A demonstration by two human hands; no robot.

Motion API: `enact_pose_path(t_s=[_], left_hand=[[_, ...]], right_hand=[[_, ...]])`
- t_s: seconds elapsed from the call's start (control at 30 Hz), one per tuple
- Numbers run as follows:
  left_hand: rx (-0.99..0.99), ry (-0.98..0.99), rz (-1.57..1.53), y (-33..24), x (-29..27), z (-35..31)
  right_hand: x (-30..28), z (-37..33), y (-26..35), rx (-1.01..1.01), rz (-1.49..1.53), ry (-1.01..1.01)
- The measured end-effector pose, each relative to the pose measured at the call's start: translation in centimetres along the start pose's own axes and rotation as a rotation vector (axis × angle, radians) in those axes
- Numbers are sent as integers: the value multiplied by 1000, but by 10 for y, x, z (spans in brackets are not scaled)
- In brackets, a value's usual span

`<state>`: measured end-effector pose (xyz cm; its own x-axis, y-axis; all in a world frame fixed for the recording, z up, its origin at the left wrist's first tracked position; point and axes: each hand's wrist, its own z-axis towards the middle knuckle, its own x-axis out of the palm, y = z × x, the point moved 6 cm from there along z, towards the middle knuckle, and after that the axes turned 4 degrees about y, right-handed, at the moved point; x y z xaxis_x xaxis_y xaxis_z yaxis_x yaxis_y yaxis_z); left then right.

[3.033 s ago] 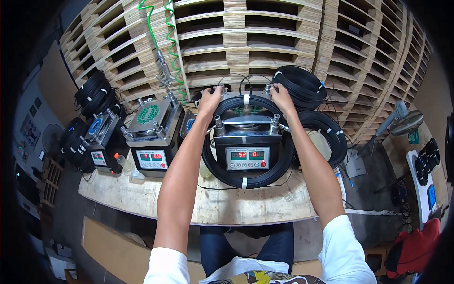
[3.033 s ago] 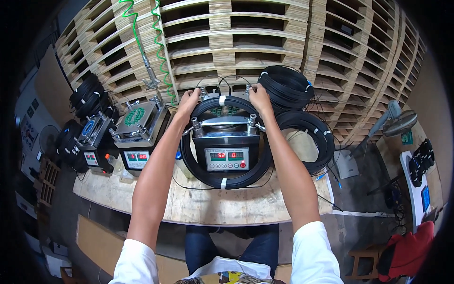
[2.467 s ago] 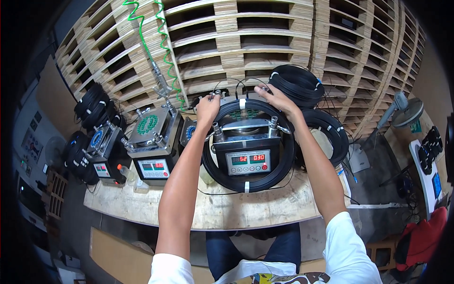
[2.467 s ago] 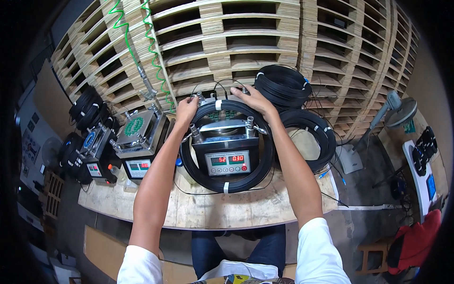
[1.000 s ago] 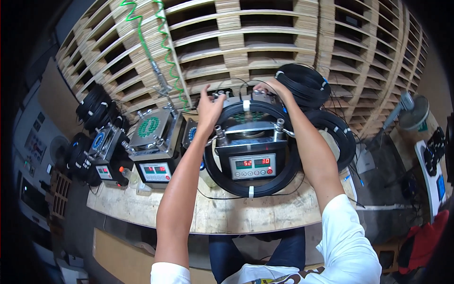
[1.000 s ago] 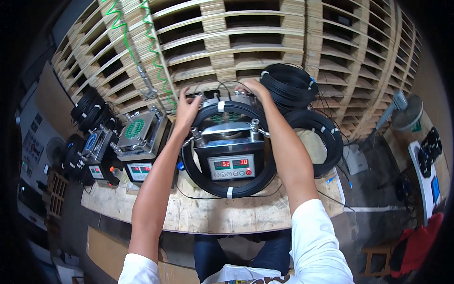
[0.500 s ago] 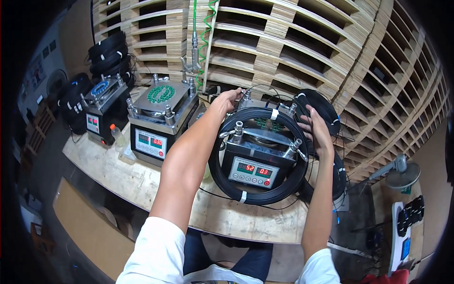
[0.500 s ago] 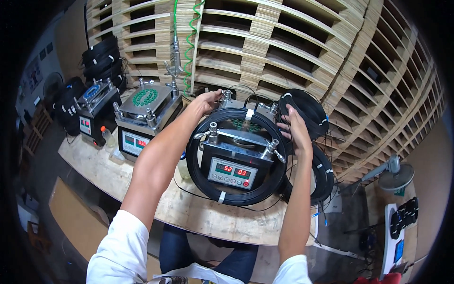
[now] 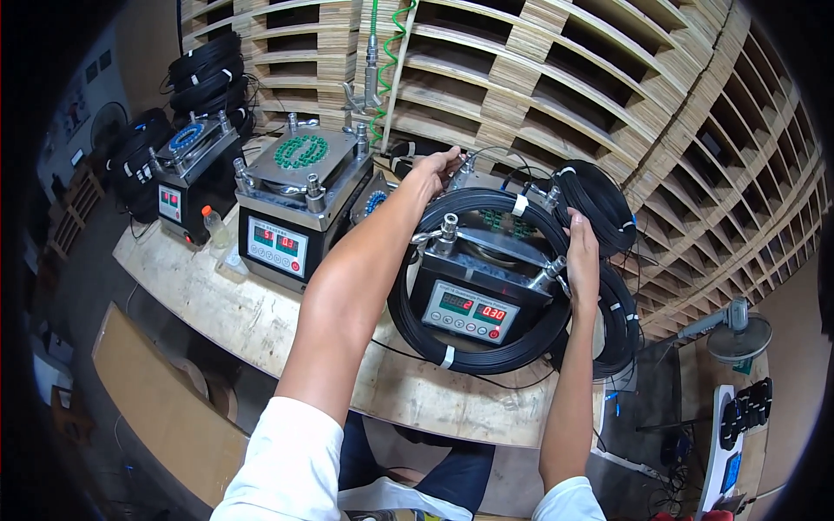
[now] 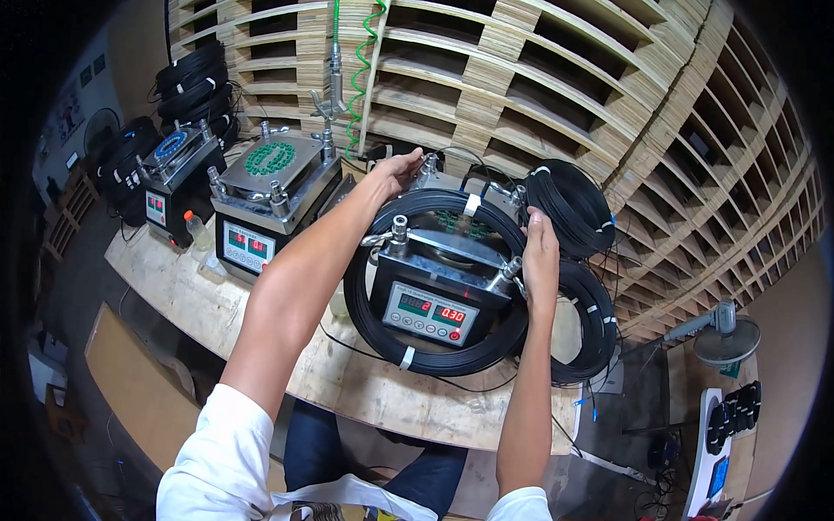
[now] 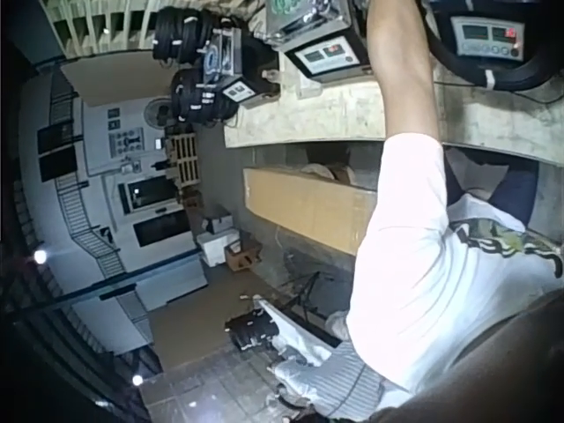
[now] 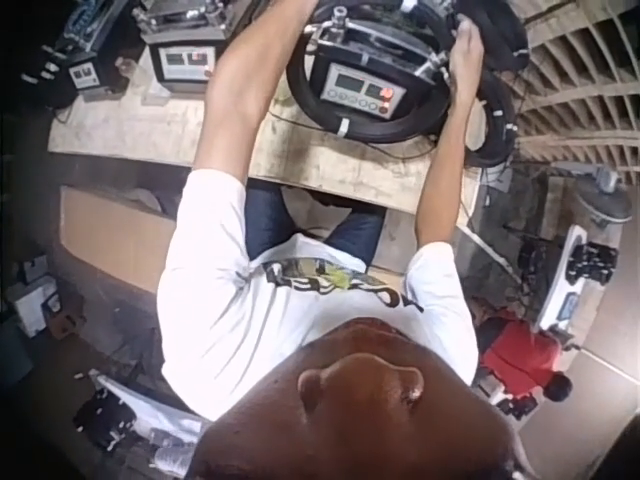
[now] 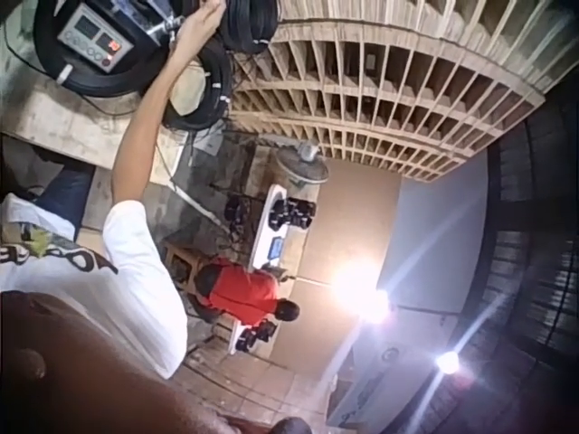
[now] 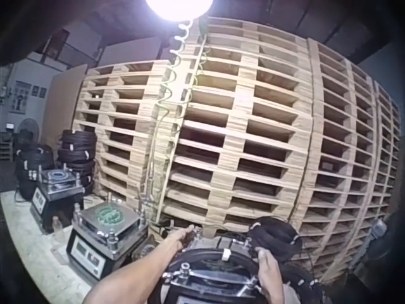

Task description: Operating a wire-winding or tensioning machine to process a coil of black cable on a workbench.

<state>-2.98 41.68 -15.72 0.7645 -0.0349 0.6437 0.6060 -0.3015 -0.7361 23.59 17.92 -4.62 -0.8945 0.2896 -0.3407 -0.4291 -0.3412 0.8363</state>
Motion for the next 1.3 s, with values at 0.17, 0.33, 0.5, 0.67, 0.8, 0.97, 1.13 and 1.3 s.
enact_pose_path(t_s=[0.17, 0.33, 0.5, 0.67, 0.8, 0.97, 1.13, 1.3], left_hand=[[100, -371, 244, -20, 30, -33], [243, -700, 724, -32, 30, -40], [-70, 31, 575, -1, 69, -22], [-142, 208, 696, 3, 81, -39], [245, -32, 1181, -35, 40, -38], [1046, -141, 1127, -71, 67, -150], [1357, -10, 1446, -50, 66, -305], [1348, 158, 1610, -17, 48, -319]], right_hand=[[-7, -1, -2, 25, -70, -16], [-4, 3, 0, -58, -74, -45], [-11, 0, -6, -26, -169, -81], [-14, -3, -7, -35, -170, -83], [3, -2, 1, -30, -152, -39], [-16, 7, -15, -50, -210, -71], [-9, 3, 1, -71, -196, -82], [-9, 1, -2, -81, -220, -109]])
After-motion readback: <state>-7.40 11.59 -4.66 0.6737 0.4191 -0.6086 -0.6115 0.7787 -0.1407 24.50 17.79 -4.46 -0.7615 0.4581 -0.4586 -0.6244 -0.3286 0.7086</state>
